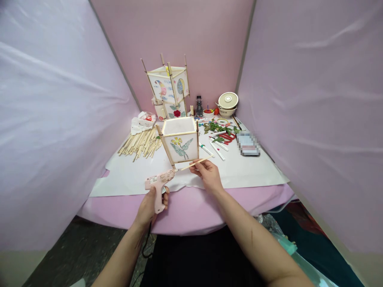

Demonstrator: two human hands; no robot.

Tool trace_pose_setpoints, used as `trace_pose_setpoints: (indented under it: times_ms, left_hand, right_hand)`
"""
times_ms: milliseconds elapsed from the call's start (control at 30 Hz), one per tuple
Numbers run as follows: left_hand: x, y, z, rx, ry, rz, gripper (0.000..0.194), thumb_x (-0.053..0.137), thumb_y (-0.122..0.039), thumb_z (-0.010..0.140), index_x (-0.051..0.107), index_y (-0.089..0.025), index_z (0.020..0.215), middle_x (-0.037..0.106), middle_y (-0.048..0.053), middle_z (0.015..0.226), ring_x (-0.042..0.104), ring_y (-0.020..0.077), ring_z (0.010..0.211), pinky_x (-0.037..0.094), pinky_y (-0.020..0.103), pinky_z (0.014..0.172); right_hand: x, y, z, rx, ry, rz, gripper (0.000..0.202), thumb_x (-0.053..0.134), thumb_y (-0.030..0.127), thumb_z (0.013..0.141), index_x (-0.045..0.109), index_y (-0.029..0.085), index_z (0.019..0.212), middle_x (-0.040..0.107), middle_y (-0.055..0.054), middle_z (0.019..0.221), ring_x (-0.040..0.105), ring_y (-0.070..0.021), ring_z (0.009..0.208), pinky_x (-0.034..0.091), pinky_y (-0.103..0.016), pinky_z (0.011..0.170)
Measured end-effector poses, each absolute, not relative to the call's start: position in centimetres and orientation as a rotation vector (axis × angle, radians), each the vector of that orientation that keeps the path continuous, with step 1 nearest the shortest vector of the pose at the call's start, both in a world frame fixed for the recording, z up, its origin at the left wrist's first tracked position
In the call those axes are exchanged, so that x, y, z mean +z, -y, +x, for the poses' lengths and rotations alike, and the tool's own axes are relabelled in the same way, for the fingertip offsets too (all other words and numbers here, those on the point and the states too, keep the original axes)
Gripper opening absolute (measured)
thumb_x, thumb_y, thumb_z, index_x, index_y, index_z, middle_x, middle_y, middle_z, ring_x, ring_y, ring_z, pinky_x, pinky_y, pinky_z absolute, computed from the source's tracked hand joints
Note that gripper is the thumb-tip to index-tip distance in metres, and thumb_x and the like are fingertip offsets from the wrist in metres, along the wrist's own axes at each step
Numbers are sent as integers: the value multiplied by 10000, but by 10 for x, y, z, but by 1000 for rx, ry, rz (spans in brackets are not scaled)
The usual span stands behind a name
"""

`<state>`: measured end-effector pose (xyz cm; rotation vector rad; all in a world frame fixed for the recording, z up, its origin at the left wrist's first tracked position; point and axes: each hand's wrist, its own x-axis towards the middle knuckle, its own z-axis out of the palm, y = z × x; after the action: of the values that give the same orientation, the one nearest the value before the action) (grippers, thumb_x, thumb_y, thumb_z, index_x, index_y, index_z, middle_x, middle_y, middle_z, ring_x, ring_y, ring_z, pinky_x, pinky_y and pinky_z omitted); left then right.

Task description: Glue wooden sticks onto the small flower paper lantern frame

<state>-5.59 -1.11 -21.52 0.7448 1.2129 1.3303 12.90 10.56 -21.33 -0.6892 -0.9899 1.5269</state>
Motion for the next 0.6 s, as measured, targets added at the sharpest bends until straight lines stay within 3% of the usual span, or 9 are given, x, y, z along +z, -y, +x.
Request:
trace_pose_setpoints:
  times_ms: [100, 233, 367, 600]
  left_hand:
    - [-213, 12, -59, 1377, -1184, 698, 616, 554, -699, 737, 624, -105, 883, 559, 25, 658, 503, 95, 524, 444, 195, 465]
    - [-208, 9, -68, 1355, -1103, 724, 611, 552, -700, 738, 616, -104, 853, 539, 23, 640, 490, 95, 500, 435, 198, 440]
    - [-206, 4, -77, 1321, -1051, 797, 599, 492, -692, 782, 607, -109, 852, 529, 23, 626, 490, 104, 477, 428, 207, 420]
    - [-213, 2, -78, 1310, -1023, 731, 616, 511, -705, 763, 606, -105, 870, 525, 22, 623, 488, 105, 477, 431, 207, 410]
  right_hand:
    - [-214, -105, 129, 1580, 1031, -667, 250, 720, 418, 739, 696, 217, 886, 678, -6, 811, 589, -99, 656, 511, -253, 681]
    - [-210, -99, 132, 1941, 1129, -580, 282, 720, 401, 748, 709, 187, 932, 616, 8, 709, 514, -72, 578, 439, -201, 570]
    - [-202, -93, 140, 2269, 1219, -507, 267, 718, 360, 762, 716, 153, 931, 608, 0, 682, 518, -75, 583, 409, -186, 548]
    - [-199, -91, 145, 2440, 1292, -454, 251, 712, 320, 779, 715, 128, 941, 634, -10, 693, 549, -65, 593, 410, -167, 565]
